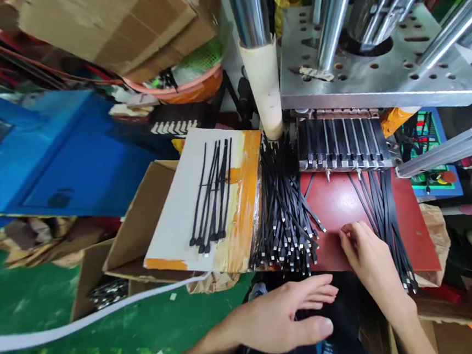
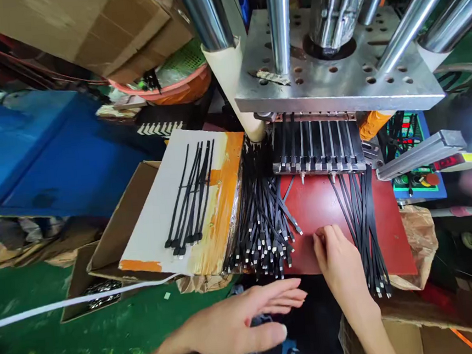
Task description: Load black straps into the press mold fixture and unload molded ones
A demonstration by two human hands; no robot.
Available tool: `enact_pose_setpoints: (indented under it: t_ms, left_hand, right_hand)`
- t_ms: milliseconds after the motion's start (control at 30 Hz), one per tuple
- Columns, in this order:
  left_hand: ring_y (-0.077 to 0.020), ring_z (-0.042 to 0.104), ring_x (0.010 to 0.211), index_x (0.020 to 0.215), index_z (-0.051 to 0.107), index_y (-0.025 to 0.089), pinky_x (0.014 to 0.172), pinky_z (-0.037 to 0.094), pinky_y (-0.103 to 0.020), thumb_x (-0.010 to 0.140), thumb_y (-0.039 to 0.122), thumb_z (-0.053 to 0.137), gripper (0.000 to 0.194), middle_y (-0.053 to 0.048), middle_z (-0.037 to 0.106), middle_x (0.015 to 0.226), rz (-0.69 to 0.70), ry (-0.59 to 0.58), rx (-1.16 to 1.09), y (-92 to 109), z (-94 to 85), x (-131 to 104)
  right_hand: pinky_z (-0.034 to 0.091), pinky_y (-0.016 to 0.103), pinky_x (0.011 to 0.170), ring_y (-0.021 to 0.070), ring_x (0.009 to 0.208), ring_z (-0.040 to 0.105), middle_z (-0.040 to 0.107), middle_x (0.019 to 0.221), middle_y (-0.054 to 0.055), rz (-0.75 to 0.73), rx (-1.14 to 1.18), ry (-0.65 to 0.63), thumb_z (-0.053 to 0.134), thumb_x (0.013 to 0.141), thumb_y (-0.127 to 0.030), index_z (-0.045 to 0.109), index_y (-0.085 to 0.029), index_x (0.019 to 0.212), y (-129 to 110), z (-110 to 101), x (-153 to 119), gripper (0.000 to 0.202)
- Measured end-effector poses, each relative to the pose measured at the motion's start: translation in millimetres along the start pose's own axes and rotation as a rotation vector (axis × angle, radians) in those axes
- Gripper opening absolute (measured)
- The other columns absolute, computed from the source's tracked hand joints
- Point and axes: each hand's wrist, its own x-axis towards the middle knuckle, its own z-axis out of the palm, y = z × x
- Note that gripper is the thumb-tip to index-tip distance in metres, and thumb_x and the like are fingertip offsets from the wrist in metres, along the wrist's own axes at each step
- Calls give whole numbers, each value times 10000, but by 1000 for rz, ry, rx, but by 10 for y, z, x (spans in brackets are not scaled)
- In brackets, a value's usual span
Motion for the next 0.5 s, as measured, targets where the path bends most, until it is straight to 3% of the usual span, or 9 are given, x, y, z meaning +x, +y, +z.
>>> enact_pose_setpoints:
  t_ms: [100,200,267,333,367,433,500]
  left_hand:
    - [-347,609,1409,1609,493,241,1200,483,-504,952,386,725,712,-163,598,1556,5,-23,-63,-222,162,146]
    - [-340,538,1480,1628,452,206,1250,411,-527,967,415,723,744,-191,544,1599,-37,17,-167,-351,265,245]
    - [-329,464,1539,1610,473,238,1299,328,-547,941,447,766,759,-188,474,1654,-39,98,-326,-367,316,315]
    - [-316,484,1525,1522,561,255,1310,308,-544,929,454,787,665,-175,522,1619,20,255,-536,-325,359,420]
    - [-307,565,1453,1454,612,246,1285,351,-529,944,449,770,571,-162,622,1516,64,336,-638,-289,377,486]
    - [-259,749,1134,1295,689,194,1155,491,-473,985,437,718,394,-92,772,1107,157,412,-777,-208,398,625]
    - [-184,765,788,1179,714,150,1009,563,-414,1020,453,663,346,10,677,767,208,392,-775,-148,400,745]
  right_hand:
    - [487,323,685,225,817,705,697,1054,74,9,-2,-45,523,1072,-354,589,-190,1187,-56,16,93,211]
    - [458,321,653,225,777,687,704,1007,72,55,-8,-98,523,1053,-297,593,-202,1053,-139,0,74,118]
    - [465,300,670,199,752,661,687,927,45,78,90,-124,526,1042,-292,569,-217,980,-131,-131,-109,107]
    - [465,266,650,164,695,618,651,832,-1,48,224,-276,539,1028,-300,558,-234,941,-59,-349,-392,111]
    - [461,250,629,151,666,601,635,792,-21,27,280,-402,551,1022,-315,567,-242,929,-6,-462,-535,119]
    - [460,241,608,146,638,599,627,742,-40,56,299,-574,577,1021,-398,598,-252,922,118,-633,-748,177]
    - [464,270,616,174,663,638,660,767,-20,240,120,-476,594,1004,-546,618,-250,940,249,-680,-822,304]
